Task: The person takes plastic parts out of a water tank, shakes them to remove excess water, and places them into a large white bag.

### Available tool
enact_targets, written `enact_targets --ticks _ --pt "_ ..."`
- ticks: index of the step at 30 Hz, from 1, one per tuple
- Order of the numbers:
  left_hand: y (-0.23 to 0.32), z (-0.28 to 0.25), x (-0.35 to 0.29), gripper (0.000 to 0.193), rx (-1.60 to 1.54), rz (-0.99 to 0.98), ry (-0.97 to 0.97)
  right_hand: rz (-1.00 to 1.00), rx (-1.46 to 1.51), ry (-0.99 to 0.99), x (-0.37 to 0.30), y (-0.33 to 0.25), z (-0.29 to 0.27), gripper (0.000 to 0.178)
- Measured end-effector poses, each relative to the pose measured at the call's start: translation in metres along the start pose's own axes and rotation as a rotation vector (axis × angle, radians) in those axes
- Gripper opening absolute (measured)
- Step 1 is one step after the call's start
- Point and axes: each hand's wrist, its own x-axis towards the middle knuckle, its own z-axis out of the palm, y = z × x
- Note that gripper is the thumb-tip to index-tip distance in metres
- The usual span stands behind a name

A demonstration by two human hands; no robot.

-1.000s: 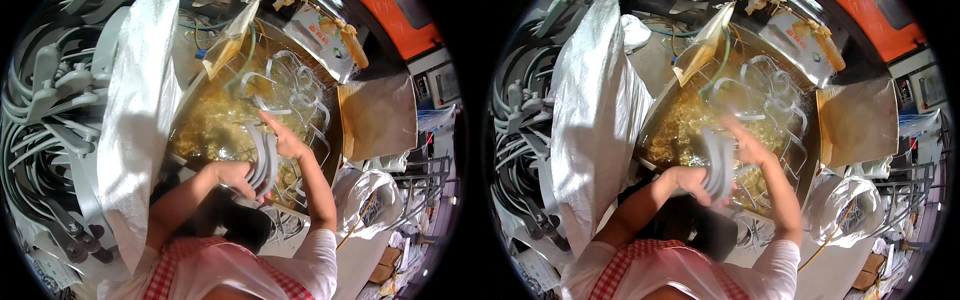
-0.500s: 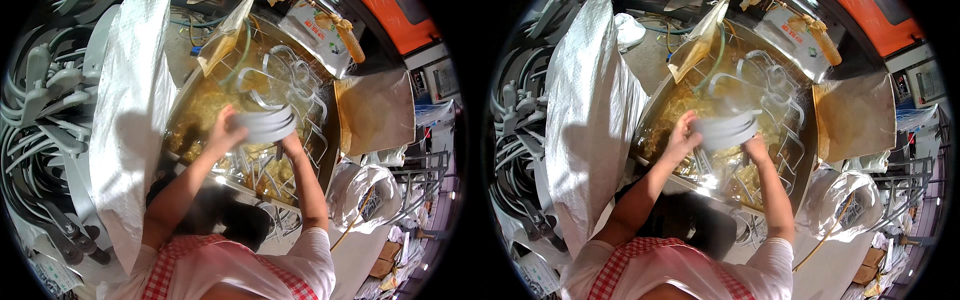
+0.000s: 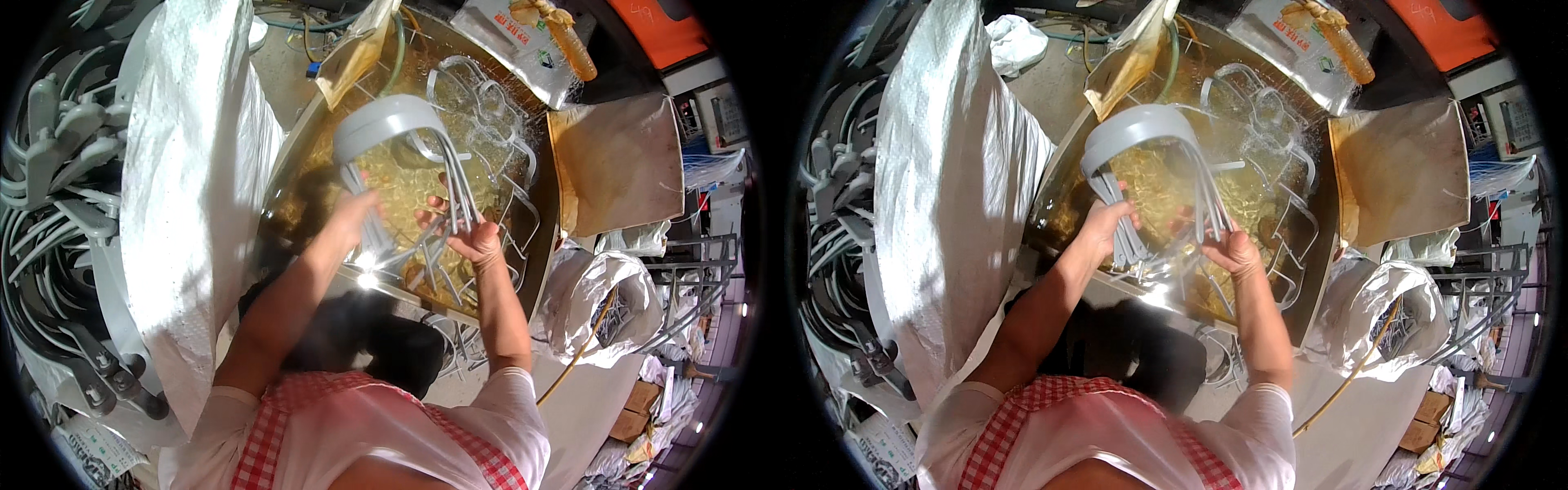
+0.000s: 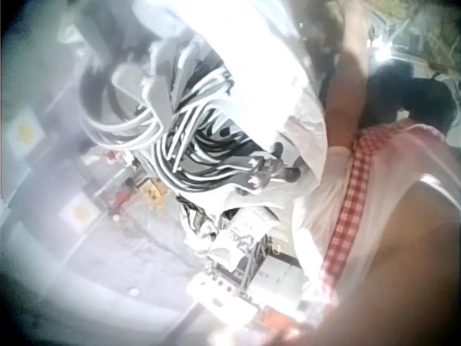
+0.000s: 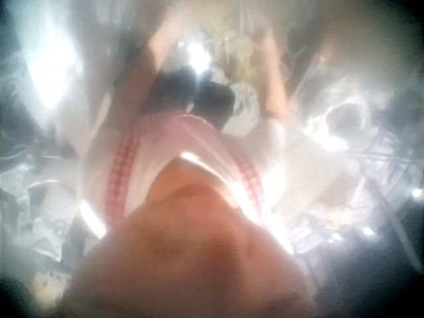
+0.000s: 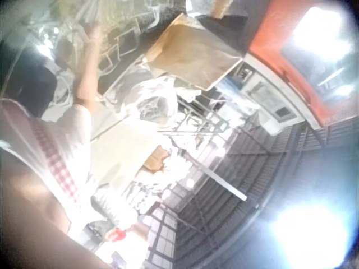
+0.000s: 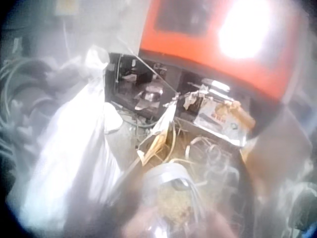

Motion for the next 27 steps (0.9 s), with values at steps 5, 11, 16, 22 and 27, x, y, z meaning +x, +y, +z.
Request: enact_targets --ticks 5,11,16,22,27 --pt "0.000 -0.007 0.006 0.055 -0.078 0.053 -0.044 -0.043 0.083 -0.040 0.011 0.035 0.027 0.056" --pt "0.023 -0.028 0.014 0.042 0.175 0.384 -0.029 0.283 -1.174 0.281 0.007 0.025 -0.009 0.020" --pt "0.037 -0.012 -0.007 0.043 0.158 0.216 0.186 0.214 -1.797 0.663 0.004 0.057 -0.071 0.023" --pt "0.032 -0.020 -0.004 0.037 -0.127 0.092 0.079 0.394 -1.167 0.300 0.048 0.121 -0.088 0.061" --pt "0.036 -0.026 -0.008 0.035 -0.095 0.033 0.074 0.566 -1.009 0.176 0.083 0.162 -0.069 0.070"
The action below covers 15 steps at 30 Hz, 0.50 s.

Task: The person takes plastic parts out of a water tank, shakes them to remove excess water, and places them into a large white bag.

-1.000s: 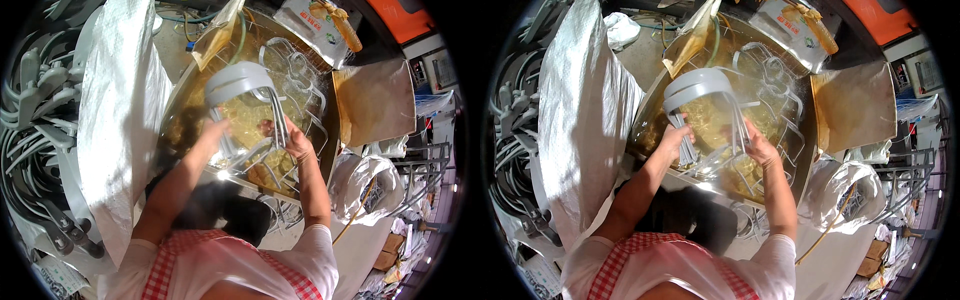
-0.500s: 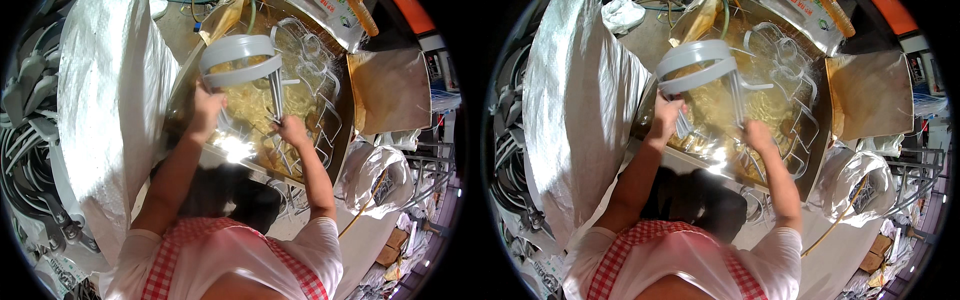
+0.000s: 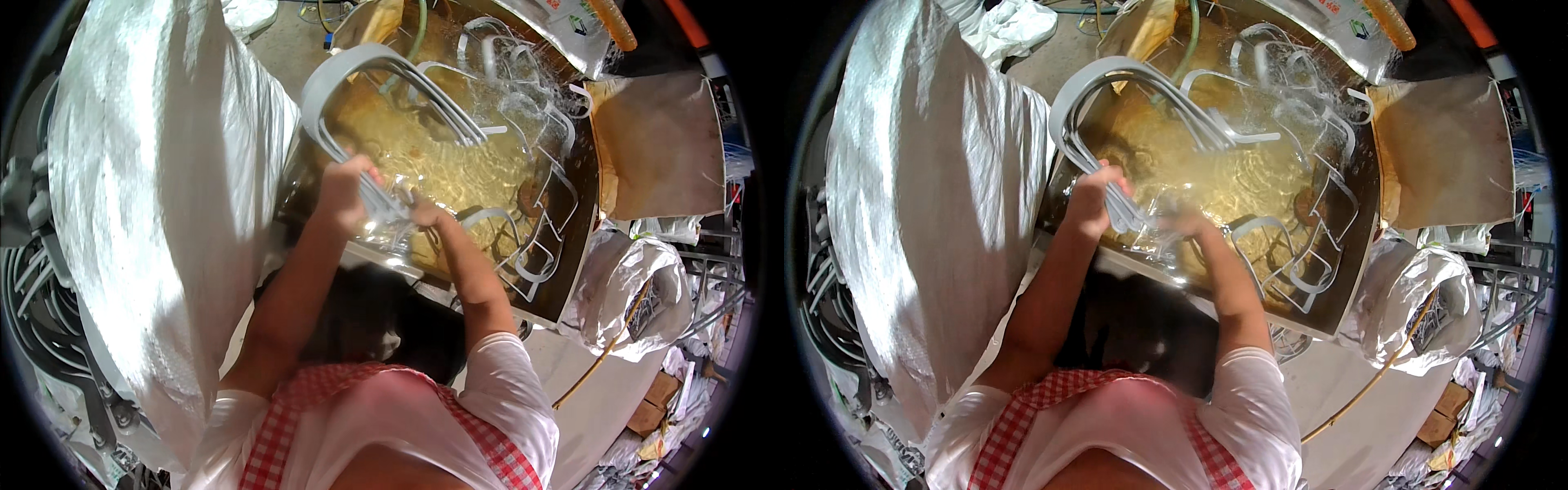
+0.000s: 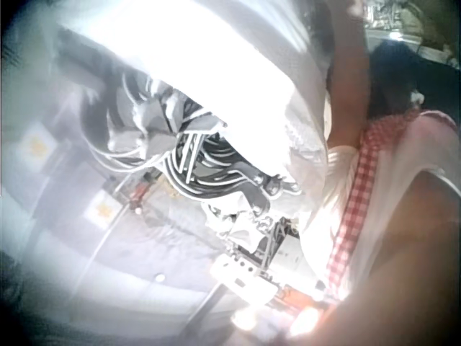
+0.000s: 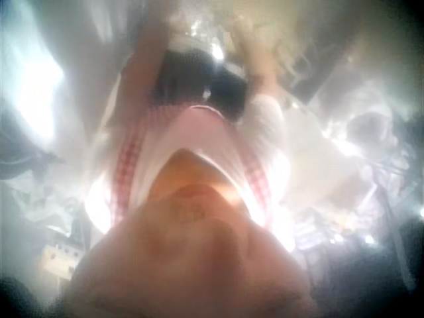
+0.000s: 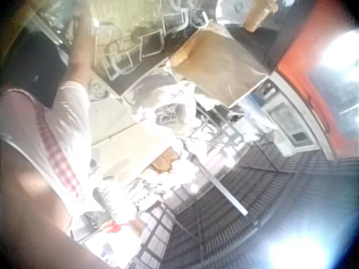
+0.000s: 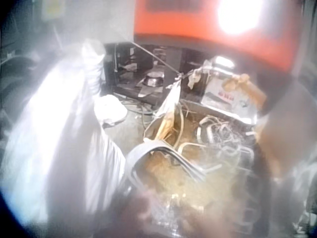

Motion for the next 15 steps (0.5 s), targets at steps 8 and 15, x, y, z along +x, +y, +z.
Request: enact_targets --ticks 8,15 --pt "0.004 0.000 0.005 0.040 -0.033 0.037 0.056 0.035 -0.390 0.176 0.035 0.007 0.031 0.035" --pt "-0.011 -0.002 0.006 0.015 0.510 0.397 -0.322 0.191 0.321 0.606 -0.055 0.009 -0.048 0.043"
